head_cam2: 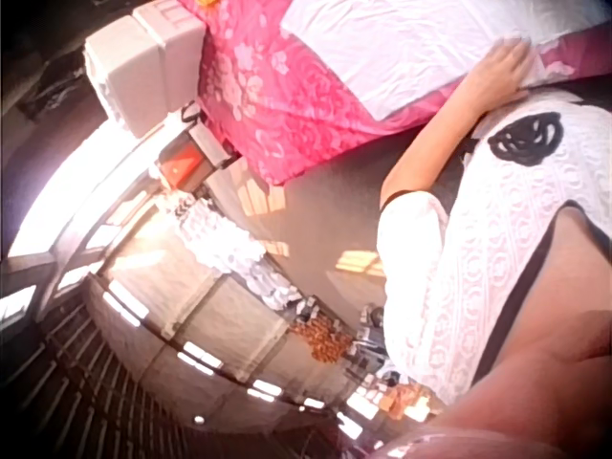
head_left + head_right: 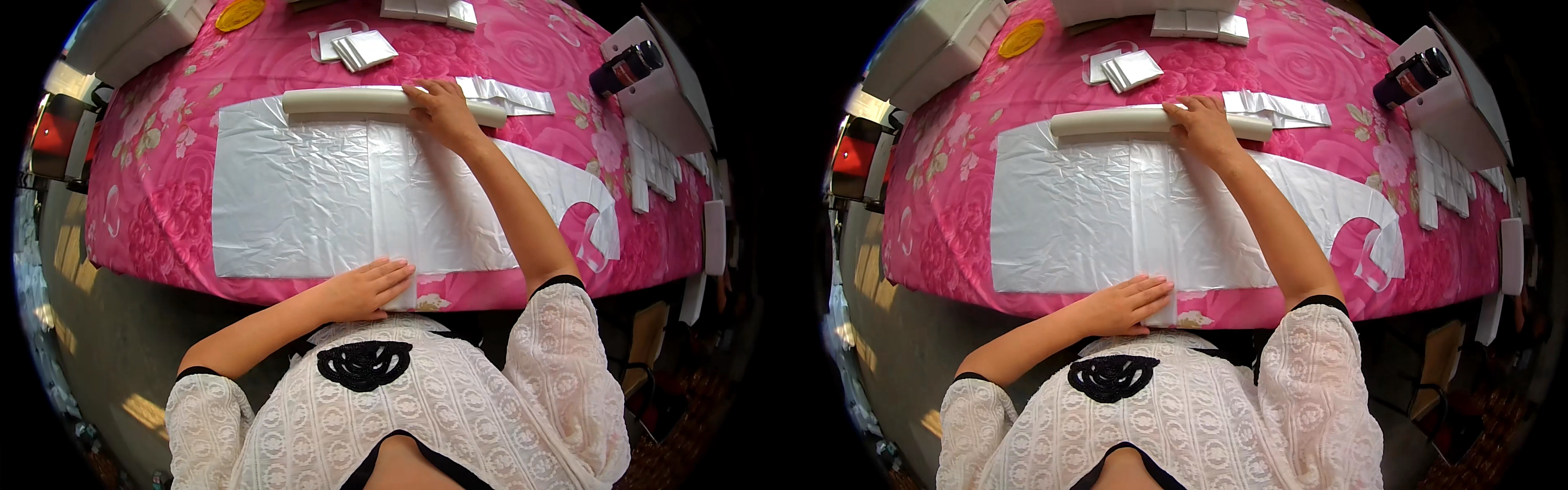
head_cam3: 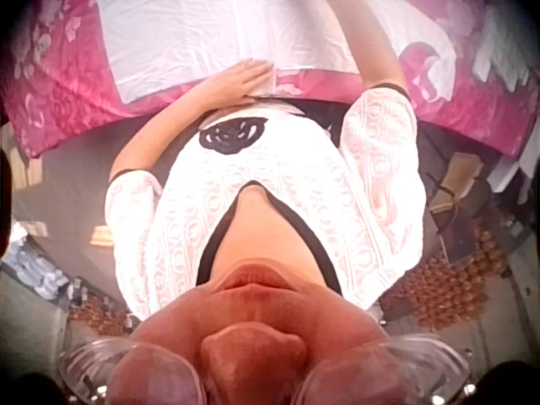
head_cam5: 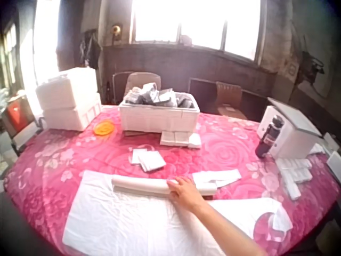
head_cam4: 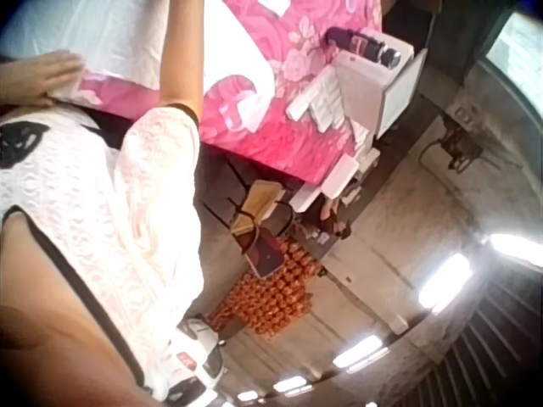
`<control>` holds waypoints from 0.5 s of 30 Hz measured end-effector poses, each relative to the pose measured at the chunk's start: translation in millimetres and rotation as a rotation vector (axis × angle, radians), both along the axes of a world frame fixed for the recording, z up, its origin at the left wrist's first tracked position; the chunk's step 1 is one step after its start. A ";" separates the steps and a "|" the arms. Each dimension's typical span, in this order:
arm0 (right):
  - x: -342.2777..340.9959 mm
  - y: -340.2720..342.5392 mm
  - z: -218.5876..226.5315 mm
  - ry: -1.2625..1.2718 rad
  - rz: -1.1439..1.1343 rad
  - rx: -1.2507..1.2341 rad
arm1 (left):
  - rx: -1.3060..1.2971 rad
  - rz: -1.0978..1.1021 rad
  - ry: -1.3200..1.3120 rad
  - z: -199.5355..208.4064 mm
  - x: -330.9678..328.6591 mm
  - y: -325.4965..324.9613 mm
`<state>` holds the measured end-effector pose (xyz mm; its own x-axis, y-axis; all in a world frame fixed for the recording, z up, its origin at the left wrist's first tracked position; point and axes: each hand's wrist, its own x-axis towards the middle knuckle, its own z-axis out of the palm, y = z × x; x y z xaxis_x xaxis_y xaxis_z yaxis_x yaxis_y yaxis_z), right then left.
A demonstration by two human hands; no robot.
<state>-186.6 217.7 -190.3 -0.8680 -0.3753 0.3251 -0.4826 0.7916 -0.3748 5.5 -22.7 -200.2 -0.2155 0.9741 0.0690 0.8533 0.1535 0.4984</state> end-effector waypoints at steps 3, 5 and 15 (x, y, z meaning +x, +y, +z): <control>25.0 -8.3 1.8 0.128 0.016 0.057 | 0.150 -0.057 0.076 -13.1 1.5 -5.9; 59.0 -12.4 15.2 0.065 0.125 0.047 | 0.197 -0.099 0.150 -14.2 1.0 -8.6; 169.8 -21.5 9.3 -0.242 0.467 -0.043 | 0.539 0.190 -0.245 4.6 3.6 -15.2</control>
